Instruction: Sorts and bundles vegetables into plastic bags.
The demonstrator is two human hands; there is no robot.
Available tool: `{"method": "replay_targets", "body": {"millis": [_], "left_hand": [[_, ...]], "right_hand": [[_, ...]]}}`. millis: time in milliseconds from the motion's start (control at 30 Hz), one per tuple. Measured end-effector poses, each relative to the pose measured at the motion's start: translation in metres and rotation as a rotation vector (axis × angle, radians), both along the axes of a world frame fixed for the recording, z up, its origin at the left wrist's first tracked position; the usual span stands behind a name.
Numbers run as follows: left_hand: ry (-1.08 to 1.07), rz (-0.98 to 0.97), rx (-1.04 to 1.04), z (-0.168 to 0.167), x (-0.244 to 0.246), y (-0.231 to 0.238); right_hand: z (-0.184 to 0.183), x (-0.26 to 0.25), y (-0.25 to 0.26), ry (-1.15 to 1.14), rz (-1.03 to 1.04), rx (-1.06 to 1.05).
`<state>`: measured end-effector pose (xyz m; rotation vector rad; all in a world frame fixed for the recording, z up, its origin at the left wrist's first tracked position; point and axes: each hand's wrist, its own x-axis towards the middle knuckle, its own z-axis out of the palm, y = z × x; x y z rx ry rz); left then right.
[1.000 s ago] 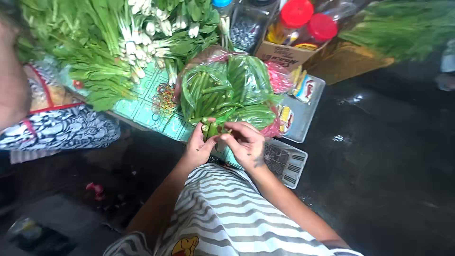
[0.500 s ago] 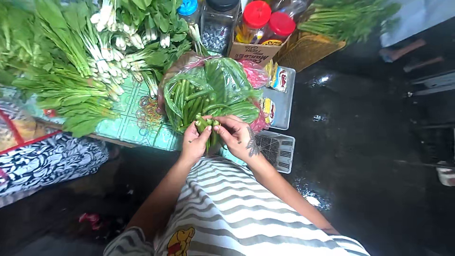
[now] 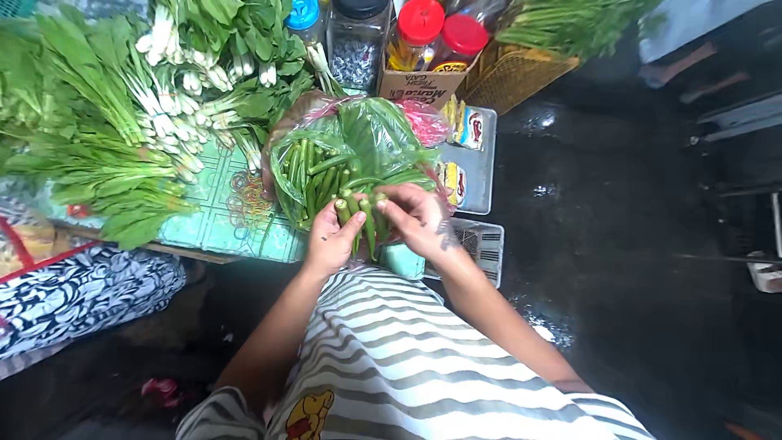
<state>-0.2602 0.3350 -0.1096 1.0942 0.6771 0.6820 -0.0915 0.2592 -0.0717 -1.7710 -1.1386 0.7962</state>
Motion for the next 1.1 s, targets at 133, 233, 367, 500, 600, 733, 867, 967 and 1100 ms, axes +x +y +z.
{"method": "replay_targets", "body": {"millis": [133,233,367,500,600,733,867,967,1100], "left_hand": [[0.169,0.13,0.126,-0.011,0.01,-0.008],[0.275,0.098,0.201,-0.014,0.005,-0.012],[0.336,0.01,0.168,-0.013,0.001,-0.015],[0.302,-0.024,0.037,-0.014,-0.005,-0.017],[0.198,-0.076,-0.104,-0.017,-0.012,-0.018],[0.14,-0.177,-0.115,-0.016,-0.013,-0.022],[0.175,-0.145,-0.024,-0.021,-0.014,-0.019],[0.146,-0.162,0.01,-0.026,-0.017,-0.015],[0.116,-0.218,0.029,-0.027,-0.021,-0.008]], "right_hand": [[-0.019,-0.01,0.005,0.039,0.032,-0.055],[-0.027,-0.013,0.004,0.075,0.045,-0.068],[-0.035,-0.012,0.007,0.082,0.053,-0.036],[-0.035,-0.008,0.003,0.223,0.09,-0.053],[-0.028,-0.006,0.002,0.183,0.132,-0.019],[-0.025,-0.012,0.005,0.05,0.165,-0.007],[-0.023,-0.014,0.004,0.279,0.17,-0.087],[-0.025,-0.013,0.002,0.453,0.176,-0.12],[-0.023,-0.013,0.002,0.426,0.157,-0.101]]}}
